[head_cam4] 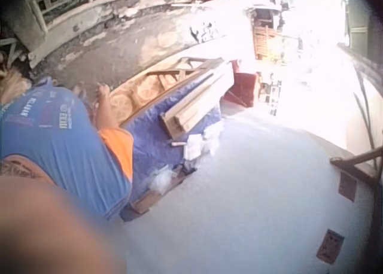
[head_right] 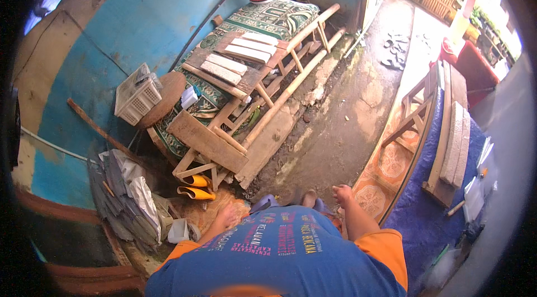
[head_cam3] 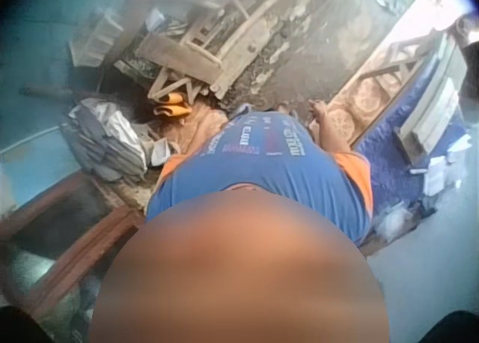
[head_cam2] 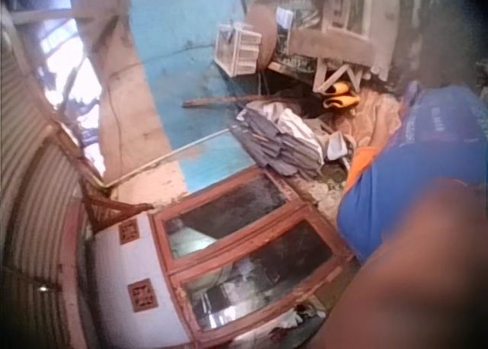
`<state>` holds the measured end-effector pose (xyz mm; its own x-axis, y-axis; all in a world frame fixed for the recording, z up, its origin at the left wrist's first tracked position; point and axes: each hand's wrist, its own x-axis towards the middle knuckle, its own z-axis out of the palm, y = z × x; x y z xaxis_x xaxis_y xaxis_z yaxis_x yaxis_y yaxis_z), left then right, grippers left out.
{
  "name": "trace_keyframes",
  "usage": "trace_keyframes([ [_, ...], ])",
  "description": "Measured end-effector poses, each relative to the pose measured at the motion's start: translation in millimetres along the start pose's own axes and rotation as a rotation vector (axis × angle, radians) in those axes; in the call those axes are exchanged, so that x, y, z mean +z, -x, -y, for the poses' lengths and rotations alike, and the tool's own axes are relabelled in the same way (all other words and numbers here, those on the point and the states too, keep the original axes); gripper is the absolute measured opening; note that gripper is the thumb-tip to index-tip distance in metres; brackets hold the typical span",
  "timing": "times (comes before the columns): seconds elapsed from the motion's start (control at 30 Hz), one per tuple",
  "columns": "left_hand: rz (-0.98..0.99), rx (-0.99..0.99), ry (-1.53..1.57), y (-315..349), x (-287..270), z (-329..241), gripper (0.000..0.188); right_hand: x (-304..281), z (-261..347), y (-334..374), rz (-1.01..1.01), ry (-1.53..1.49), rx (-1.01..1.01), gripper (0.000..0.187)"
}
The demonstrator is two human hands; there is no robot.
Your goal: The person repeatedly picks up wooden planks from a table and places them onto a wooden rack. They move between the table and the rack multiple times, handling the planks one at a time or in small groups.
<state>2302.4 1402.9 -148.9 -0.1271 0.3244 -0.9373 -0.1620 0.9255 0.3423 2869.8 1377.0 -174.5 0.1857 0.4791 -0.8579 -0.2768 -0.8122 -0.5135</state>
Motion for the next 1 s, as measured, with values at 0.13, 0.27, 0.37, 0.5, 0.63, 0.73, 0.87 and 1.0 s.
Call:
trace_keyframes([
  [0.13, -0.102, 0.215, -0.088, 18.8, 57.6, -55.7, 0.050, -6.3, 26.5, -12.7, -0.093, -0.040, 0.042, 0.054],
  [0.27, -0.054, 0.149, -0.141, 15.0, 78.7, -80.3, 0.058, 0.9, 47.1, -15.0, -0.067, -0.065, 0.116, 0.046],
  [0.37, -0.065, 0.043, -0.169, -10.3, 81.7, -78.5, 0.063, 8.6, 59.4, -21.9, -0.062, -0.048, 0.185, 0.044],
  [0.5, -0.105, -0.135, -0.103, -53.7, 93.4, -78.3, 0.061, 8.8, 95.3, -44.8, -0.083, -0.001, 0.219, 0.044],
  [0.63, -0.106, -0.160, -0.044, -92.0, 135.1, -125.0, 0.053, 0.8, 166.4, -74.3, -0.135, -0.038, 0.193, 0.047],
  [0.73, -0.075, -0.073, -0.028, -105.3, 170.9, -178.3, 0.061, 0.8, 234.0, -102.9, -0.102, -0.012, 0.180, 0.035],
  [0.87, 0.047, 0.079, 0.054, -123.2, 205.6, -260.1, 0.069, 21.0, 336.9, -146.5, 0.057, -0.035, 0.155, 0.017],
  [1.0, 0.053, 0.157, 0.059, -118.7, 226.7, -319.7, 0.069, 86.7, 436.0, -180.6, 0.152, -0.007, 0.049, 0.017],
])
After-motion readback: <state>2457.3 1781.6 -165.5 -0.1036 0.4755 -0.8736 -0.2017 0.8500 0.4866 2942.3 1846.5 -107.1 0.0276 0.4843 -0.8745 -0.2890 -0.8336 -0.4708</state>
